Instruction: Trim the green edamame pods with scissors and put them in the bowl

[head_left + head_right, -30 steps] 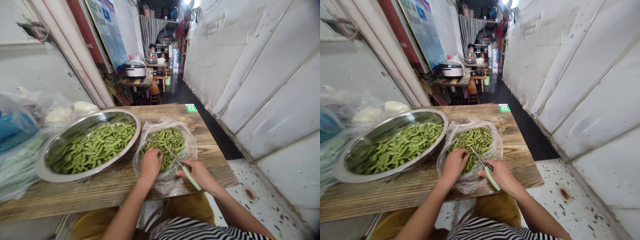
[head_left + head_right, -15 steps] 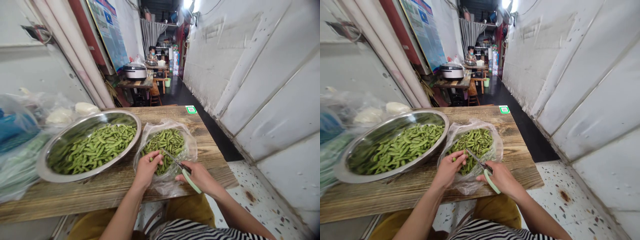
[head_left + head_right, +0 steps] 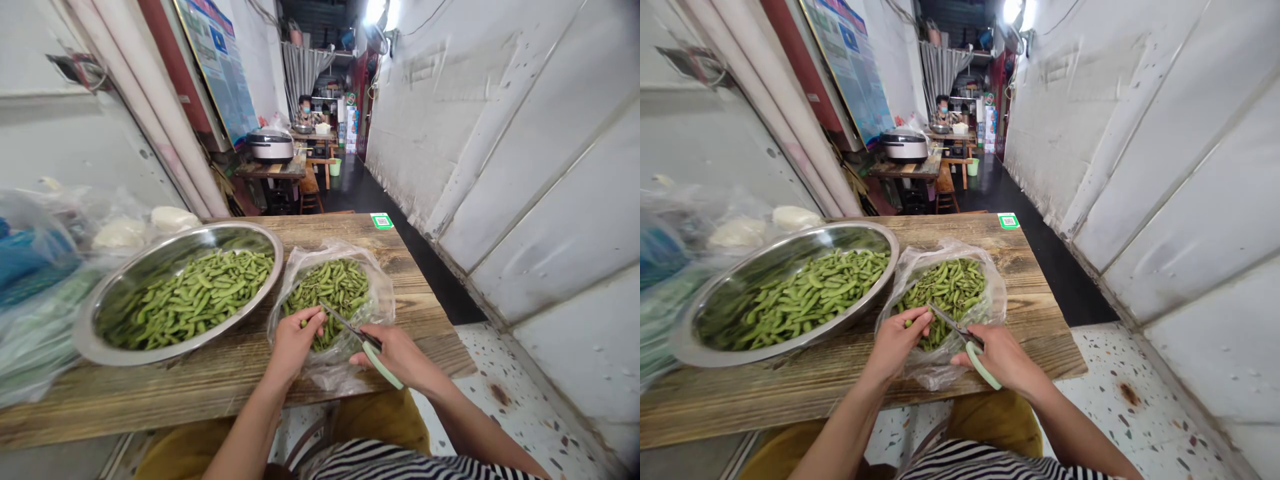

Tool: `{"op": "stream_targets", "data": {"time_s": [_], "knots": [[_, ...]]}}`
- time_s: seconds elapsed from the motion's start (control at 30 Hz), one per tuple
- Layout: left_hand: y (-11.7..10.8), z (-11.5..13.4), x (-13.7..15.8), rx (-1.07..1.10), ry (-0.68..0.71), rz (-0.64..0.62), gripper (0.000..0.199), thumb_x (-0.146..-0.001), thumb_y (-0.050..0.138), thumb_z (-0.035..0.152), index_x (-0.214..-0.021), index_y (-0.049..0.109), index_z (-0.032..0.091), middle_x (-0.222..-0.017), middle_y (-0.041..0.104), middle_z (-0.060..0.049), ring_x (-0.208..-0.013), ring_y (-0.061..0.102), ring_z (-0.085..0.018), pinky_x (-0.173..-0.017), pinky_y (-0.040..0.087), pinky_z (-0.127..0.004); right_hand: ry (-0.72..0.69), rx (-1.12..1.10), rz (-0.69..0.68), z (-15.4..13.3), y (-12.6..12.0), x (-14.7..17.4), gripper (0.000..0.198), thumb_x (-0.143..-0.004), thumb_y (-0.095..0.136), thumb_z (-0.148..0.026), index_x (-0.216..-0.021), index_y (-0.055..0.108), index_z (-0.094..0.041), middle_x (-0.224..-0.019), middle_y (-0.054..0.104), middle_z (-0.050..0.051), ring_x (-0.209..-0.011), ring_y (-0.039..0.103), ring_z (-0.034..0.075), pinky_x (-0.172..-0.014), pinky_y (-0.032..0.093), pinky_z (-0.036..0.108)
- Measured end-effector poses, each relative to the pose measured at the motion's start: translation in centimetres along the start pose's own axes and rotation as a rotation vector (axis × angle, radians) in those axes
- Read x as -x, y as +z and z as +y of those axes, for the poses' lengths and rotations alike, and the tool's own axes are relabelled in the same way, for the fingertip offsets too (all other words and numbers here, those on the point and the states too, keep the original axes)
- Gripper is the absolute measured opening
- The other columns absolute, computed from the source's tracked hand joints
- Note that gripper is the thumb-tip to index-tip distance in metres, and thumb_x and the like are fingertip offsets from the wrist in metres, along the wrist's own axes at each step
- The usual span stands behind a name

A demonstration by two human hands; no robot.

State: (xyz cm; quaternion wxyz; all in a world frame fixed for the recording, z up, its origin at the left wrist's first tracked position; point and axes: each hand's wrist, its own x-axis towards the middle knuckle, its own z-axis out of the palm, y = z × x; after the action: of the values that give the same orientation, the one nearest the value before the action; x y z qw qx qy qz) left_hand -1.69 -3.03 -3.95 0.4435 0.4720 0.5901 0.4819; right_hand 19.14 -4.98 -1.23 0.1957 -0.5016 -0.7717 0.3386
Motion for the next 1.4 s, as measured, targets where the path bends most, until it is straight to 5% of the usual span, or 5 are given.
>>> {"op": "stream_targets", "data": {"time_s": [0.3,0.47,0.73,1.27,1.4], "knots": [[0.0,0.2,-0.1,0.008,-0.028,-0.081,0.037,-0.067,0.069,0.041,-0.089,0.071,0.012,-0.052,0.061,0.001,-0.051,0.050,-0.012,-0.054,0.038,-0.024,0.019,-0.085,-0.049,0.7,0.7,-0.1,0.034,-0.079,0.062,-0.049,-0.073,0.061,-0.016,-0.059,0.048,-0.003,-0.058,0.043,0.012,-0.054,0.029,0.020],[0.1,1.2,-0.3,0.315,-0.135,-0.115,0.035,-0.062,0.075,0.038,-0.085,0.064,0.013,-0.072,0.069,-0.004,-0.047,0.051,-0.007,-0.040,0.027,-0.017,0.037,-0.123,-0.017,0.9,0.6,-0.4,0.035,-0.079,0.063,-0.050,-0.080,0.062,-0.015,-0.062,0.049,-0.003,-0.060,0.043,0.012,-0.056,0.032,0.021],[-0.4,2.5,0.0,0.677,-0.249,-0.061,0.035,-0.054,0.084,0.028,-0.077,0.062,0.011,-0.062,0.058,0.003,-0.038,0.031,0.003,-0.033,0.017,-0.010,-0.036,-0.248,-0.108,-0.1,0.3,-0.2,0.036,-0.084,0.058,-0.048,-0.097,0.059,-0.015,-0.066,0.045,-0.004,-0.061,0.040,0.011,-0.056,0.032,0.019],[0.6,2.3,1.0,0.561,-0.214,-0.005,0.032,-0.054,0.082,0.030,-0.071,0.062,0.012,-0.067,0.066,-0.006,-0.039,0.030,0.000,-0.036,0.015,-0.016,0.018,-0.270,-0.108,-0.5,1.1,-0.8,0.039,-0.078,0.062,-0.054,-0.075,0.061,-0.014,-0.058,0.039,-0.005,-0.056,0.036,0.010,-0.050,0.028,0.020],[-2.6,2.4,-0.6,0.442,-0.011,0.262,0.027,-0.060,0.076,0.031,-0.076,0.060,0.016,-0.072,0.064,-0.002,-0.045,0.035,-0.004,-0.042,0.024,-0.019,0.059,-0.271,-0.018,0.3,0.8,-0.7,0.037,-0.079,0.061,-0.053,-0.081,0.062,-0.016,-0.057,0.045,-0.004,-0.053,0.040,0.010,-0.050,0.031,0.020]]}}
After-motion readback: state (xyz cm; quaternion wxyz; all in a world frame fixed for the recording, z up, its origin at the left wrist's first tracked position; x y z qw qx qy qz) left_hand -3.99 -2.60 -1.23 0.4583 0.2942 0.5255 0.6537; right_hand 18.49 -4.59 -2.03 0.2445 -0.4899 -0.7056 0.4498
